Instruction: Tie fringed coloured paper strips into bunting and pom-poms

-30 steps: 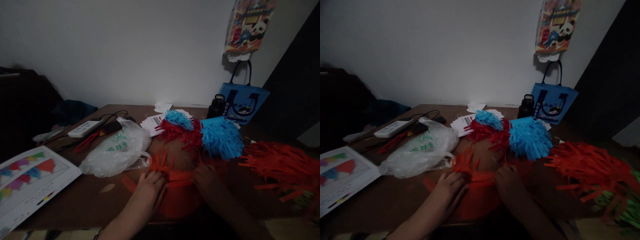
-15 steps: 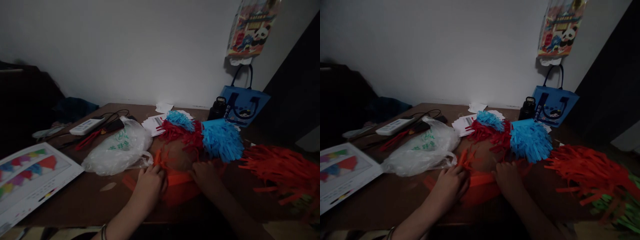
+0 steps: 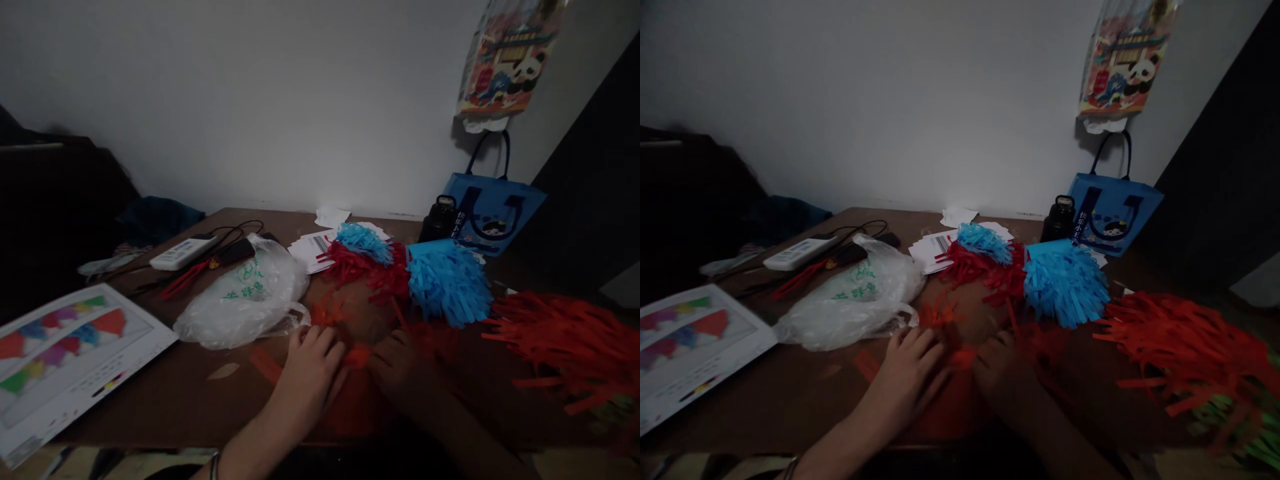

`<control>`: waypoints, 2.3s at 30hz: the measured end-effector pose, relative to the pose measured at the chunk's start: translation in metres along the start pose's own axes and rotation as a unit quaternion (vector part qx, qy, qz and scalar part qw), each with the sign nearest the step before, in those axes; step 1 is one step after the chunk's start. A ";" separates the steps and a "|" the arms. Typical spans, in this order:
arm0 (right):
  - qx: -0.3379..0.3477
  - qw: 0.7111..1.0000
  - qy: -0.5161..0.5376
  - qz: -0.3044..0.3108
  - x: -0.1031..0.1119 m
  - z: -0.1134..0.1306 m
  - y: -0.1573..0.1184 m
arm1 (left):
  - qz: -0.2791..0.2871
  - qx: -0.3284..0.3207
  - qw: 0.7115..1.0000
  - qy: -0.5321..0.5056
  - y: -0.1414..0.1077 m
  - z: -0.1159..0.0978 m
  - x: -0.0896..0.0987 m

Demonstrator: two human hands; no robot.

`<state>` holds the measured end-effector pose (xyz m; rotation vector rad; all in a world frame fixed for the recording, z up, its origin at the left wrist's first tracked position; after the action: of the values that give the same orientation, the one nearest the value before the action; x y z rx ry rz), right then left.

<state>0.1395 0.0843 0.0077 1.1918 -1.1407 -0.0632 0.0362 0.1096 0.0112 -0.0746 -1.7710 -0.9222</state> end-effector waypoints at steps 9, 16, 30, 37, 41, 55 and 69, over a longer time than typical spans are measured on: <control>-0.013 1.000 -0.001 0.016 -0.002 0.006 -0.005 | -0.058 -0.107 0.989 -0.084 -0.010 -0.018 -0.005; -0.020 0.998 0.031 0.051 0.009 -0.013 -0.020 | -0.071 -0.089 0.983 -0.143 -0.018 -0.008 0.001; -0.219 0.971 -0.049 0.084 0.008 -0.044 -0.035 | 0.099 0.090 0.991 -0.031 -0.008 0.009 -0.018; -0.180 0.979 -0.097 -0.001 0.027 -0.038 -0.021 | 0.096 0.041 0.994 -0.031 -0.006 0.004 -0.026; -0.093 0.995 0.021 -0.031 0.024 -0.010 -0.007 | 0.090 -0.007 0.993 -0.080 -0.008 -0.010 -0.024; -0.058 0.998 -0.006 -0.026 -0.006 0.006 -0.006 | 0.009 -0.045 0.996 -0.076 -0.009 -0.013 -0.021; -0.093 0.992 0.084 -0.004 0.020 -0.018 -0.024 | 0.082 0.081 0.975 -0.189 -0.012 0.004 -0.011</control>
<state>0.1746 0.0748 0.0043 1.0174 -0.9614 -0.0725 0.0317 0.1077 -0.0052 -0.3042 -2.1497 -0.6716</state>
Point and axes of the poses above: each hand's wrist, its own y-axis towards the middle knuckle, its own x-axis out of the back of the hand, z = x × y, the point moved 9 cm from there along y, towards the middle knuckle, and after that the axes turned 14 degrees about -z, right-handed, at the moved point
